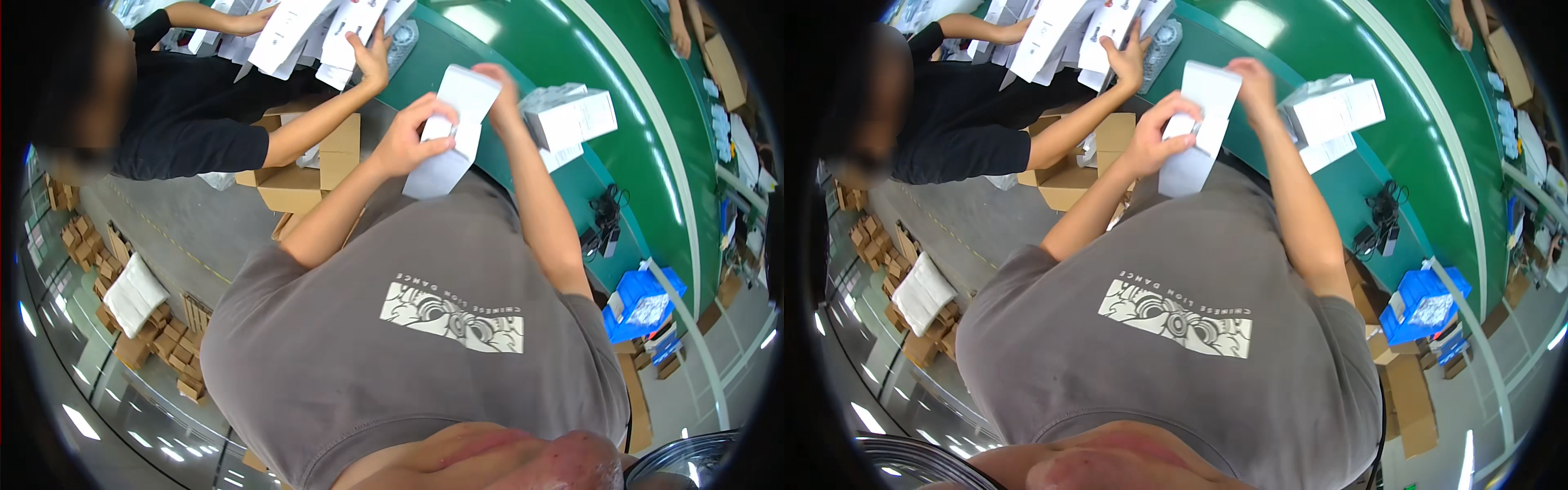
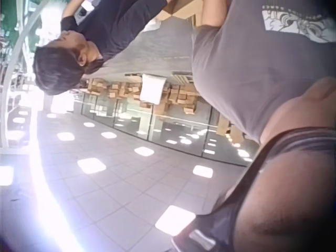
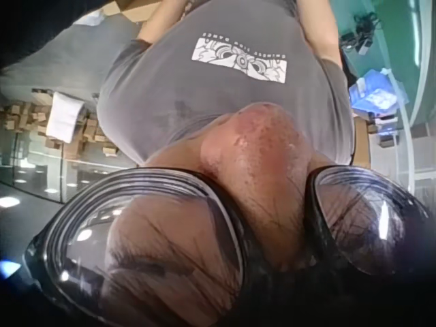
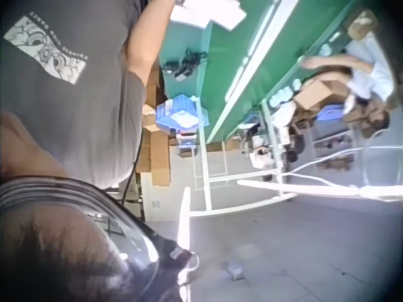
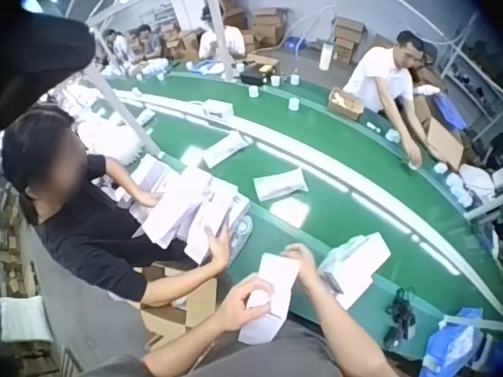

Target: Packaging items from plastic bags into small white cardboard boxes at an assembly line.

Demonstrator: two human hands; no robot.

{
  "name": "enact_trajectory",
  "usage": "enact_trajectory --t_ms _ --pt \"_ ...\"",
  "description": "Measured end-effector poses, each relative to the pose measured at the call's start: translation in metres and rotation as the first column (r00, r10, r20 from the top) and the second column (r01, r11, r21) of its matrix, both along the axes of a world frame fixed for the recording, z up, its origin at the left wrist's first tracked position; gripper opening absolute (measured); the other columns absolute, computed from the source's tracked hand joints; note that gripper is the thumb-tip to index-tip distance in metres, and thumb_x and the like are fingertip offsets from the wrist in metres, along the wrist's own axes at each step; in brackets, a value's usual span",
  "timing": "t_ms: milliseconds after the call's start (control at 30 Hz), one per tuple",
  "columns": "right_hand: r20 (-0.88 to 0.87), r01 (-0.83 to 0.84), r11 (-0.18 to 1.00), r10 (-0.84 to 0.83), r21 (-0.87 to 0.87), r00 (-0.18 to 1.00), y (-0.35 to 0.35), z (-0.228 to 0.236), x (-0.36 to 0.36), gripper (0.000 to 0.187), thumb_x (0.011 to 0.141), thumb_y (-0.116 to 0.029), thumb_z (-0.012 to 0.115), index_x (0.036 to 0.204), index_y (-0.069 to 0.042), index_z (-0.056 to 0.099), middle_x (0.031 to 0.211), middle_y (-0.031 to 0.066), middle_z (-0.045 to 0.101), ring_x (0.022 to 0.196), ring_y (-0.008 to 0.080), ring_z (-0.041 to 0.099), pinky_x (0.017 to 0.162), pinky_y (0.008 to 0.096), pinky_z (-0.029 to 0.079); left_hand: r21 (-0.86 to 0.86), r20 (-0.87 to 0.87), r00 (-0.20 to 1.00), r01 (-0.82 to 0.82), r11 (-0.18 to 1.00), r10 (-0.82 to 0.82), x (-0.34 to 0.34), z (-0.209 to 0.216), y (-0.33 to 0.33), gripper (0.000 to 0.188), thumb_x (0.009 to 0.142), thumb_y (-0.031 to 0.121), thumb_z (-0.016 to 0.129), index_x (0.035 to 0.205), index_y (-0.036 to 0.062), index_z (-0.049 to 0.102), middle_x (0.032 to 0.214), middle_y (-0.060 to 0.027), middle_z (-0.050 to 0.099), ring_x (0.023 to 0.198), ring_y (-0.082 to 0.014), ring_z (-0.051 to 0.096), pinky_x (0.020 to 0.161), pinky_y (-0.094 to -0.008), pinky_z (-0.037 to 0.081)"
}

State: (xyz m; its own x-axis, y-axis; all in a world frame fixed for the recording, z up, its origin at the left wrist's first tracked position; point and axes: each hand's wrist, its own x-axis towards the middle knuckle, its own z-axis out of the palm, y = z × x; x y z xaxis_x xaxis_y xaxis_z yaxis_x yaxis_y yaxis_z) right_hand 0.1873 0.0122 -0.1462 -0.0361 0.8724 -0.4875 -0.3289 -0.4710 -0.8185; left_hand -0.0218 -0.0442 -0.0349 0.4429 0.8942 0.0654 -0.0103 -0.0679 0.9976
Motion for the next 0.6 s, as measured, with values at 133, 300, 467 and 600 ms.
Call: enact_trajectory --t_ms 133,300,467,600 --pt "0.478 0.014 0.991 0.053 -0.135 0.877 0.054 -0.085 -0.104 0.047 0.086 -0.027 0.073 0.121 0.002 0.06 0.105 0.0187 0.07 0.093 0.028 0.069 0.08 0.0374 0.056 -0.118 -0.05 0.998 -0.029 0.993 0.023 -0.031 0.004 -0.029 0.035 0.081 0.029 0.074 0.104 0.0041 0.063 0.102 -0.0084 0.057 0.1 -0.0215 0.054 0.088 -0.0313 0.041" --pt "0.788 -0.173 0.861 -0.333 0.478 0.518 0.125 -0.133 -0.132 0.041 0.087 -0.03 0.074 0.116 -0.002 0.069 0.101 0.0194 0.071 0.089 0.0268 0.07 0.076 0.0358 0.057 -0.197 -0.214 0.968 -0.177 0.964 0.134 -0.066 0.011 -0.059 0.034 0.076 0.023 0.075 0.103 0.0056 0.064 0.104 -0.0077 0.056 0.095 -0.0201 0.052 0.085 -0.0309 0.041" --pt "0.682 -0.143 0.907 -0.188 0.397 0.706 0.132 -0.135 -0.119 0.032 0.088 -0.031 0.071 0.106 -0.005 0.074 0.094 0.0181 0.073 0.085 0.0272 0.07 0.075 0.0379 0.055 -0.218 -0.163 0.955 -0.278 0.935 0.246 -0.086 -0.001 -0.063 0.031 0.075 0.014 0.077 0.102 0.0055 0.065 0.103 -0.0066 0.056 0.09 -0.0174 0.054 0.077 -0.0272 0.041" --pt "0.72 0.013 0.975 -0.172 0.221 0.672 0.09 -0.107 -0.084 0.027 0.089 -0.03 0.07 0.094 -0.004 0.075 0.083 0.0173 0.072 0.08 0.0308 0.07 0.076 0.0404 0.054 -0.259 -0.101 0.972 -0.232 0.938 0.213 -0.084 -0.01 -0.054 0.03 0.075 0.011 0.076 0.103 0.0054 0.065 0.104 -0.0061 0.056 0.093 -0.0171 0.055 0.079 -0.0273 0.042"
